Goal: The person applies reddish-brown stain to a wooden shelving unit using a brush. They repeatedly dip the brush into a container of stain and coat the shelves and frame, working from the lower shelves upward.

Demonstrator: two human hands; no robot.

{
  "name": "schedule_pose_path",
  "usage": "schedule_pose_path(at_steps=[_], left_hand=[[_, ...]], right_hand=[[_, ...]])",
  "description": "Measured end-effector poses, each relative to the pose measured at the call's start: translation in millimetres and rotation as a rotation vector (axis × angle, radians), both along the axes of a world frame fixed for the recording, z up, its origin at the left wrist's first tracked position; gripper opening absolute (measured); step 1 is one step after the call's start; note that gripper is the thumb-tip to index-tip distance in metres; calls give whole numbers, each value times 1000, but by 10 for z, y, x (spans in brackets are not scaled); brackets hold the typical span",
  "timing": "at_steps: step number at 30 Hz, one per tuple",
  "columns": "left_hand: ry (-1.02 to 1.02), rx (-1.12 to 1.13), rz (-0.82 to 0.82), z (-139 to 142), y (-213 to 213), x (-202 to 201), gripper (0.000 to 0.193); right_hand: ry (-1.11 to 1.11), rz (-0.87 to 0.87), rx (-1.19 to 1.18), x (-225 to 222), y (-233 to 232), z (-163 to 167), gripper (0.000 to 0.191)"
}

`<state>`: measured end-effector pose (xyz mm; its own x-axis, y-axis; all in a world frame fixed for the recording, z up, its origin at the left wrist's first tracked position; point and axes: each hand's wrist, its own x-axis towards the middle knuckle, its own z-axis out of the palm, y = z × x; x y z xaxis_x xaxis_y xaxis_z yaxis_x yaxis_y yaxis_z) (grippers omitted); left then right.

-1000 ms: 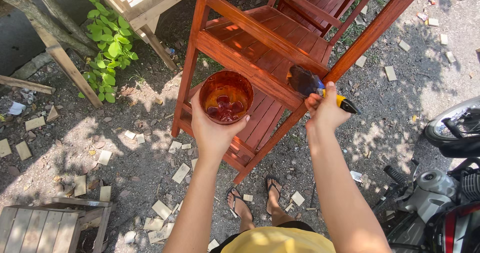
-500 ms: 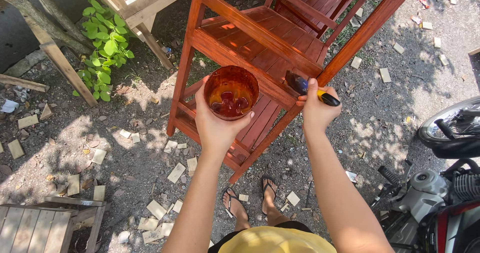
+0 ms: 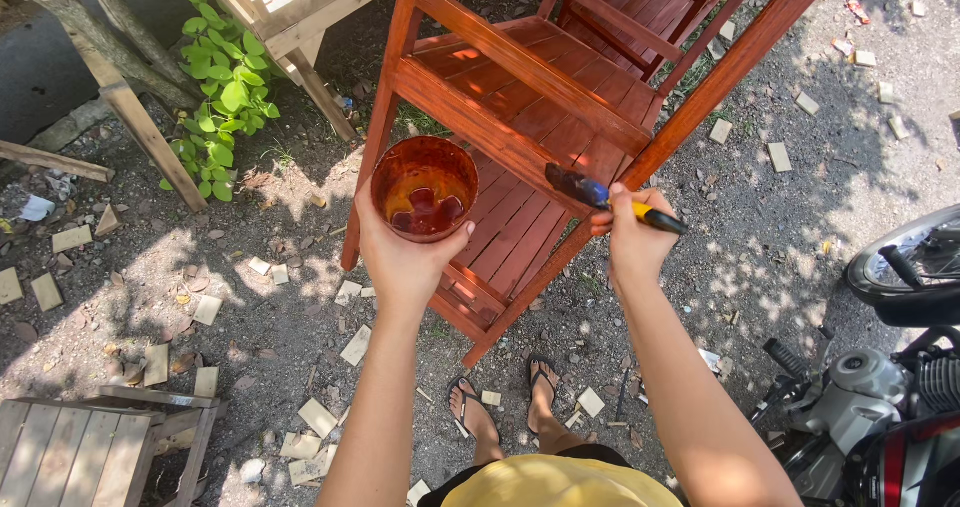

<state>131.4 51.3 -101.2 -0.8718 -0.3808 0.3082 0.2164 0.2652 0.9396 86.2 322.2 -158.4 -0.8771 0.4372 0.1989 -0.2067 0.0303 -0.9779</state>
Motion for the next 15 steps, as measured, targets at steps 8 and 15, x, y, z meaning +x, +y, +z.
schedule_pose_path(at_steps=[8, 15], left_hand=[[-22, 6, 70, -47, -254, 129, 99], [-111, 54, 89, -128, -403, 128, 96]], right_hand=[[533, 413, 1198, -12, -97, 78, 35], [628, 479, 1276, -627, -433, -187, 38]])
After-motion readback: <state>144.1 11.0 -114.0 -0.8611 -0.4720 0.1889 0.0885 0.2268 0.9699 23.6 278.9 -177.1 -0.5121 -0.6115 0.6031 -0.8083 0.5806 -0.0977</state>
